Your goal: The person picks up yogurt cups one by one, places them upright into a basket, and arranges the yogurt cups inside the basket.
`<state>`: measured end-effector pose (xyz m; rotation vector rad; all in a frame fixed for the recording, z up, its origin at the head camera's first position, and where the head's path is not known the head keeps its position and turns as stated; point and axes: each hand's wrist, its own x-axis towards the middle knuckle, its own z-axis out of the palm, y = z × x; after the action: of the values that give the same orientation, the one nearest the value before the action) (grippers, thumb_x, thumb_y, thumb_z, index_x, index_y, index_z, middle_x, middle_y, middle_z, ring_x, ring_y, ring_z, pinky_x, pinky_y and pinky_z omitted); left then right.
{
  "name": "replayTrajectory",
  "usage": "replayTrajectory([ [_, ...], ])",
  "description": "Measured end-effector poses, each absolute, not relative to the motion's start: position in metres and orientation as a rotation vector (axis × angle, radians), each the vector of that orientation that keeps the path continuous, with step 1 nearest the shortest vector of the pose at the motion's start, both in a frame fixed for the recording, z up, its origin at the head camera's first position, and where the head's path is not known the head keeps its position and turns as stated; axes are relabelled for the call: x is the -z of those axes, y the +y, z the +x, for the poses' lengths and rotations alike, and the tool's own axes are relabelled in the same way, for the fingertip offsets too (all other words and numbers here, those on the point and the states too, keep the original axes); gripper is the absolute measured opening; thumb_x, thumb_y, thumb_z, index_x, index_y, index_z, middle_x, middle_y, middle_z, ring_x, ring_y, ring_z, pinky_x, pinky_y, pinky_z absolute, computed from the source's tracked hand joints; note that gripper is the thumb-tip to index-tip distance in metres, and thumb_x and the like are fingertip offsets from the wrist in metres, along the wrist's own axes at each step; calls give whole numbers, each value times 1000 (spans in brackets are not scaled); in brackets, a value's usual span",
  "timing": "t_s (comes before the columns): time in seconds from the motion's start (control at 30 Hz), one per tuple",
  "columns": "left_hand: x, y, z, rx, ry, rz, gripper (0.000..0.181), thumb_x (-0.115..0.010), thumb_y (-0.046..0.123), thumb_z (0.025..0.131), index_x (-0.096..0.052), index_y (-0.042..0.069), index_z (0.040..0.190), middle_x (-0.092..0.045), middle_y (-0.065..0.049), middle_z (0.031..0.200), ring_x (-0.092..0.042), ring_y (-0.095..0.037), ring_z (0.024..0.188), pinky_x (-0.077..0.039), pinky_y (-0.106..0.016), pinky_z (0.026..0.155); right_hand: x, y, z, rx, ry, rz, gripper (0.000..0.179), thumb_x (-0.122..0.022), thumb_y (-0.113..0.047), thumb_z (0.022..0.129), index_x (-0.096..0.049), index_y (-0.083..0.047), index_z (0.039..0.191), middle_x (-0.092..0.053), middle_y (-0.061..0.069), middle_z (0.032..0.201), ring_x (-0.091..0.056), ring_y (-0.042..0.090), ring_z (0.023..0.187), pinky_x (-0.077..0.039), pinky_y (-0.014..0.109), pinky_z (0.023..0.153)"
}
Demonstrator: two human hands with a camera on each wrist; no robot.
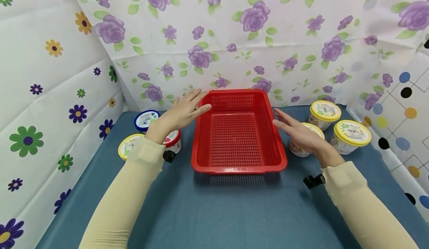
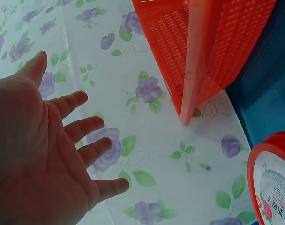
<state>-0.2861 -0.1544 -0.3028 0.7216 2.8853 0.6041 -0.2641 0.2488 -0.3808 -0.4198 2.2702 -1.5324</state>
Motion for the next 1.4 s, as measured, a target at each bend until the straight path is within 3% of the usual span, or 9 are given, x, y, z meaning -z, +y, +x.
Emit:
replayTrajectory([
  [0.2,305,-159,-283,-602,2885,733,75,-39,60,108,-17,22,169,-9,-9,175,-5,-34,160,4,-67,123,387,249,-261,1557,2250,-421,83,-49,-48,109,2,-19,169,-6,9,175,-9,39,159,-16,73,119],
  [0.83,312,-185,-273,-594,2922,667,73,-40,60,108,-16,28,169,-10,-8,175,-11,-33,160,0,-67,123,407,250,-257,1651,2148,-397,82,-48,-40,111,5,-17,168,-6,10,174,-12,40,157,-23,68,119],
  [1.23,320,-215,-264,-598,2887,630,73,-42,56,108,-17,23,169,-12,-14,174,-10,-39,159,2,-70,121,422,249,-257,1643,2145,-350,85,-50,-48,109,4,-19,168,-5,10,174,-15,40,157,-23,67,120],
  [1.4,321,-219,-264,-586,2879,624,75,-43,58,107,-17,22,169,-12,-15,173,-10,-41,158,1,-73,120,426,250,-255,1649,2135,-349,82,-50,-47,109,0,-23,169,-10,11,173,-26,39,153,-30,65,118],
])
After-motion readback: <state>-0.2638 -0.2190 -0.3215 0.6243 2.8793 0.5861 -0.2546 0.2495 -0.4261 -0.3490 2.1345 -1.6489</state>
